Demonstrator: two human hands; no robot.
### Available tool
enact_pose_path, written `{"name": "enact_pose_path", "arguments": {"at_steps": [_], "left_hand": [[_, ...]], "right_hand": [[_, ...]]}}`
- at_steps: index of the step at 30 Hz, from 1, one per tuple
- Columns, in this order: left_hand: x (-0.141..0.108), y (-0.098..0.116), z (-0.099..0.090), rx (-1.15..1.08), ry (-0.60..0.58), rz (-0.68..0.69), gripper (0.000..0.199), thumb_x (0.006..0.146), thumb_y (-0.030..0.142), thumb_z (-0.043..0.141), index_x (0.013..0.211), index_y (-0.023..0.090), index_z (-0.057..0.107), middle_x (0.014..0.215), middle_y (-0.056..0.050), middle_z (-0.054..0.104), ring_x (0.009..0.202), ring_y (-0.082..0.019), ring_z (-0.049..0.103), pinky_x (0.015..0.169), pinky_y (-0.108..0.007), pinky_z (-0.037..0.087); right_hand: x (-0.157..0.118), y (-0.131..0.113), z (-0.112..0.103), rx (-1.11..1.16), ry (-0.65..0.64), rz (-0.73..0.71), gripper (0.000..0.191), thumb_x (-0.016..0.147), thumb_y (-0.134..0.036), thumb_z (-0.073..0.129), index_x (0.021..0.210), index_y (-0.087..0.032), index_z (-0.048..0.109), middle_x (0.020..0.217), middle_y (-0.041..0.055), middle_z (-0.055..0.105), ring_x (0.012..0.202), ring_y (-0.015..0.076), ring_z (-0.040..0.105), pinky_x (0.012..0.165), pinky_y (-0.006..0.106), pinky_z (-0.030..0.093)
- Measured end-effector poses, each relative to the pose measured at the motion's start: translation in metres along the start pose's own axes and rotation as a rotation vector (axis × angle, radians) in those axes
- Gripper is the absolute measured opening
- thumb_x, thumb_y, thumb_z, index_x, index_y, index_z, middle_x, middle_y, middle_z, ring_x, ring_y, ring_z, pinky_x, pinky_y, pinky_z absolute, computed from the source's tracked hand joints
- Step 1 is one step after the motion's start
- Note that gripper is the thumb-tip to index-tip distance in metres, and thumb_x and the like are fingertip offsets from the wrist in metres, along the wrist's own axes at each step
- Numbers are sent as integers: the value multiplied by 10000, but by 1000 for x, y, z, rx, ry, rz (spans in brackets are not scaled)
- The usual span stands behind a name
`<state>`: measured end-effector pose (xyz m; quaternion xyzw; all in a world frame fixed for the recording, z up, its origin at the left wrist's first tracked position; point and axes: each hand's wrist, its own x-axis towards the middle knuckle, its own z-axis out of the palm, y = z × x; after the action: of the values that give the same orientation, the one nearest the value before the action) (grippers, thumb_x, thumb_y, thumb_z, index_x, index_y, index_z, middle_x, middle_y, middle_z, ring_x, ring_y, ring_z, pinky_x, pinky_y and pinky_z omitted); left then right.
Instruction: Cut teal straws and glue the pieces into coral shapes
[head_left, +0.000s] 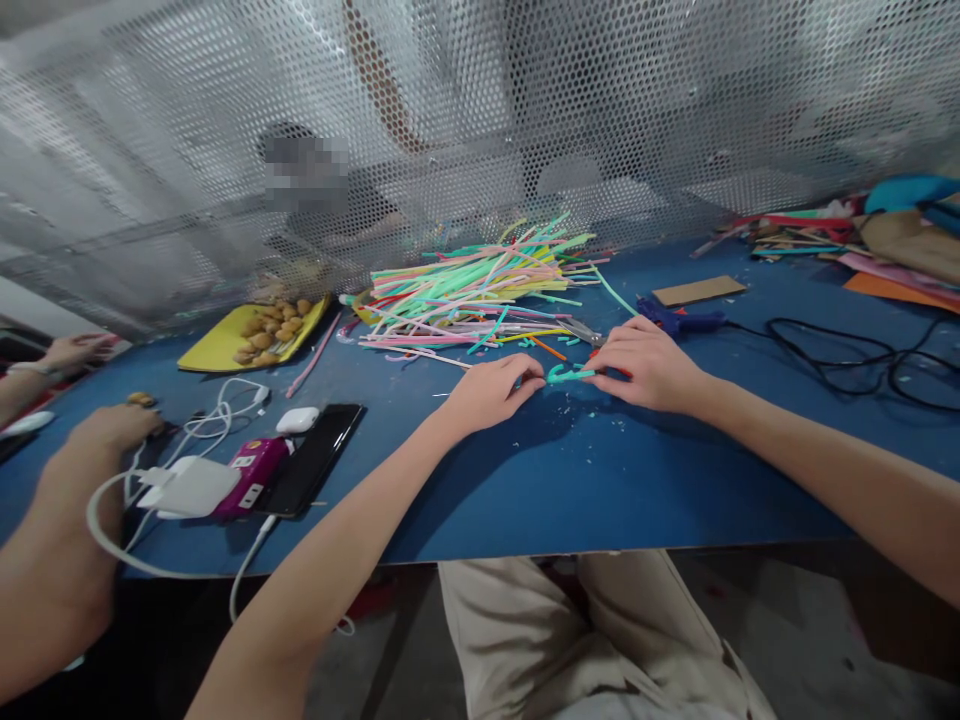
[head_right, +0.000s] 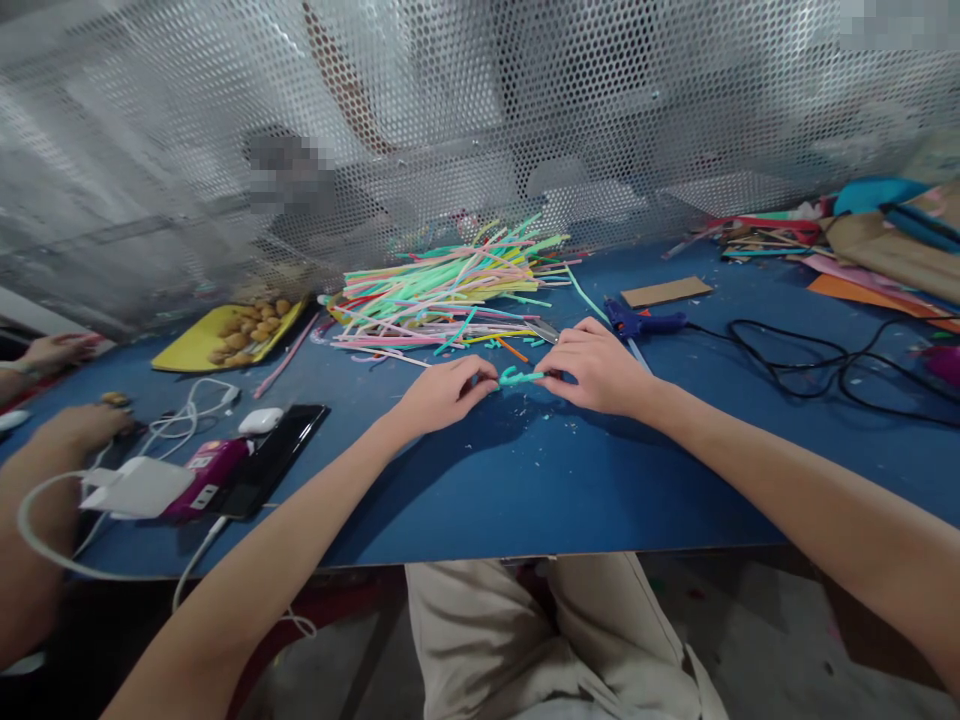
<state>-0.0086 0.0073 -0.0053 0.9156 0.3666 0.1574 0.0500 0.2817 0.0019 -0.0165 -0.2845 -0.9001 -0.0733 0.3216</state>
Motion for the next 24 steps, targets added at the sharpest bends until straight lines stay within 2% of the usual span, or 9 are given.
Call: {"name": "enact_pose_path", "arguments": {"at_steps": [3, 6, 10, 17, 24], "left_hand": [[0, -1, 1, 14, 62, 30, 283, 1070, 376, 446, 1137, 223, 675, 1085, -17, 770, 878, -144, 714, 762, -260, 469], [1, -3, 3, 16, 99, 45, 293, 1070, 378, 459, 1118, 229, 706, 1082, -6, 785, 894, -133, 730, 769, -243, 481], [0, -4, 5, 33, 139, 72, 291, 1059, 391, 496, 1121, 237, 736, 1093, -1, 796, 920, -134, 748, 794, -236, 498], [-1, -10, 13, 101, 213, 87, 325, 1022, 483, 554, 1052, 274, 800, 953, 0, 820, 815, -143, 763, 705, -249, 491], [-1, -14, 16, 102, 224, 99, 319, 1018, 490, 560, 1052, 286, 802, 950, 15, 820, 828, -142, 766, 721, -254, 497]], "right_hand": [[0, -3, 2, -18, 74, 10, 148, 953, -288, 639, 878, -217, 745, 761, 3, 762, 745, 173, 648, 842, 376, 402], [0, -3, 4, -36, 108, -1, 124, 929, -261, 661, 839, -219, 736, 751, -9, 759, 723, 164, 646, 834, 373, 407], [0, -3, 5, -38, 92, -22, 108, 922, -256, 670, 840, -222, 730, 745, -15, 756, 726, 164, 648, 827, 368, 413], [1, -5, 4, -36, 76, -25, 216, 948, -353, 662, 798, -202, 697, 766, 11, 764, 738, 171, 661, 824, 370, 422], [0, -4, 6, -23, 53, -33, 240, 966, -364, 641, 811, -194, 709, 773, 22, 765, 743, 170, 656, 826, 366, 411]]}}
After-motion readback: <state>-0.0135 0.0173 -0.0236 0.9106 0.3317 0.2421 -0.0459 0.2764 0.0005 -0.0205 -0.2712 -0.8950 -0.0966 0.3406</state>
